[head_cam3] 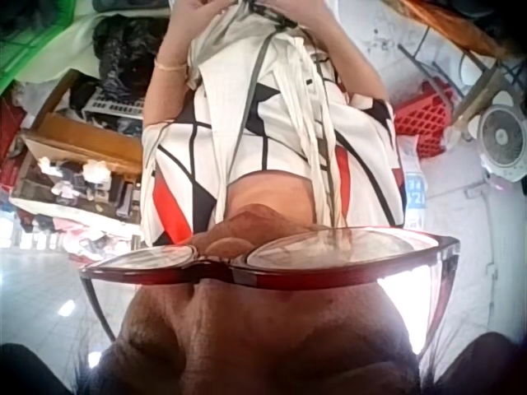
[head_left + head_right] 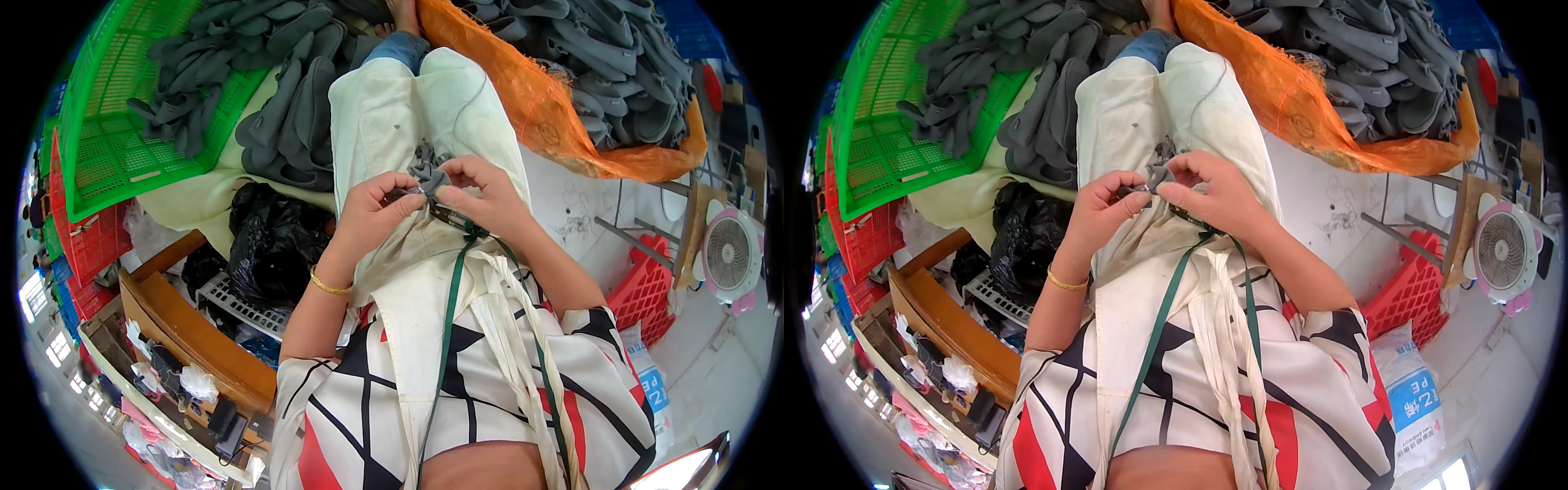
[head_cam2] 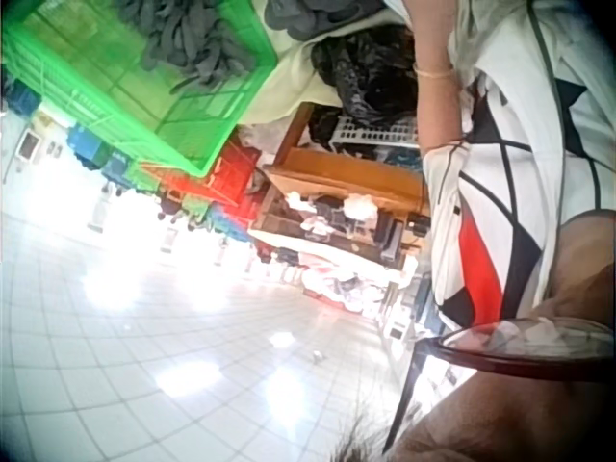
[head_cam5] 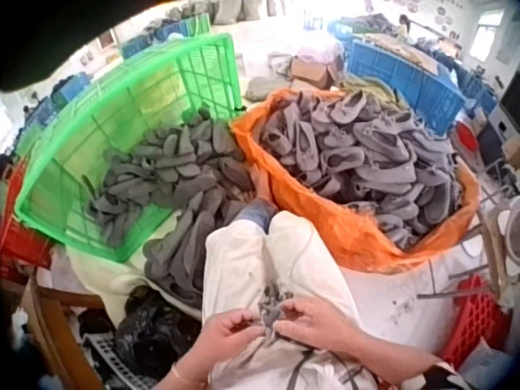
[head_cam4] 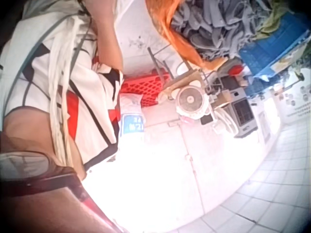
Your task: The person sits on the floor and sews a grey slipper using a needle and thread. They repeatedly insert the needle into the slipper's strap and pull the thread through to secure the parts. The person handles the slipper with both hands, adjusting its position on their lap as they work.
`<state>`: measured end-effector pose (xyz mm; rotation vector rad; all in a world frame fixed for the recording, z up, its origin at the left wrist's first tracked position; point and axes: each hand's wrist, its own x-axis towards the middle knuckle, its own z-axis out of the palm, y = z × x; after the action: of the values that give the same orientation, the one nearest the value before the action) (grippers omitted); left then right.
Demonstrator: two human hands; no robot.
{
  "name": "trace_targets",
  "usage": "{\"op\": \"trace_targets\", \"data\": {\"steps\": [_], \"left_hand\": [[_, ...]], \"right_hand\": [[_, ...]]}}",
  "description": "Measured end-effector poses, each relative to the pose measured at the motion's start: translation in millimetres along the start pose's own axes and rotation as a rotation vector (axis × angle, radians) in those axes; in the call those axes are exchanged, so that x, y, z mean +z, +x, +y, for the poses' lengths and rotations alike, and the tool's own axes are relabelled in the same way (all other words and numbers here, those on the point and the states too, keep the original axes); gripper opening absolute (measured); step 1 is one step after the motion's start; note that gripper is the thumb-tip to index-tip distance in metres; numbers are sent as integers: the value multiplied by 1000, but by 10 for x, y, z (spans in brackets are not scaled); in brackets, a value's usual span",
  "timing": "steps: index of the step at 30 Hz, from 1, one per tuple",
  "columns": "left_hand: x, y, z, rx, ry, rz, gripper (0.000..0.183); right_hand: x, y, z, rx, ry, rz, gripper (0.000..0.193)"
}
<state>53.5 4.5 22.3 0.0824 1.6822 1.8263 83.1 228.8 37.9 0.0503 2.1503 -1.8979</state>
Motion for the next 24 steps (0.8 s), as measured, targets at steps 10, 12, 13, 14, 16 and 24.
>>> {"op": "trace_targets", "data": {"steps": [10,12,13,14,16,24], "left_hand": [[115,-167,164,377,991,-104,18],[104,-149,138,384,878,-78,17],[101,-149,154,358,808,-54,16],[100,-156,178,330,738,-31,16],[80,-177,181,349,683,-5,16],[-29,-205,274,673,832,43,23]], "right_hand": [[114,-13,82,-335,-518,-122,12],[132,-26,108,-313,-431,-58,17],[137,-33,114,-302,-387,-26,19],[132,-46,102,-269,-367,-45,17],[102,-65,42,-203,-326,-83,14],[-182,-79,-235,160,63,-160,12]]}}
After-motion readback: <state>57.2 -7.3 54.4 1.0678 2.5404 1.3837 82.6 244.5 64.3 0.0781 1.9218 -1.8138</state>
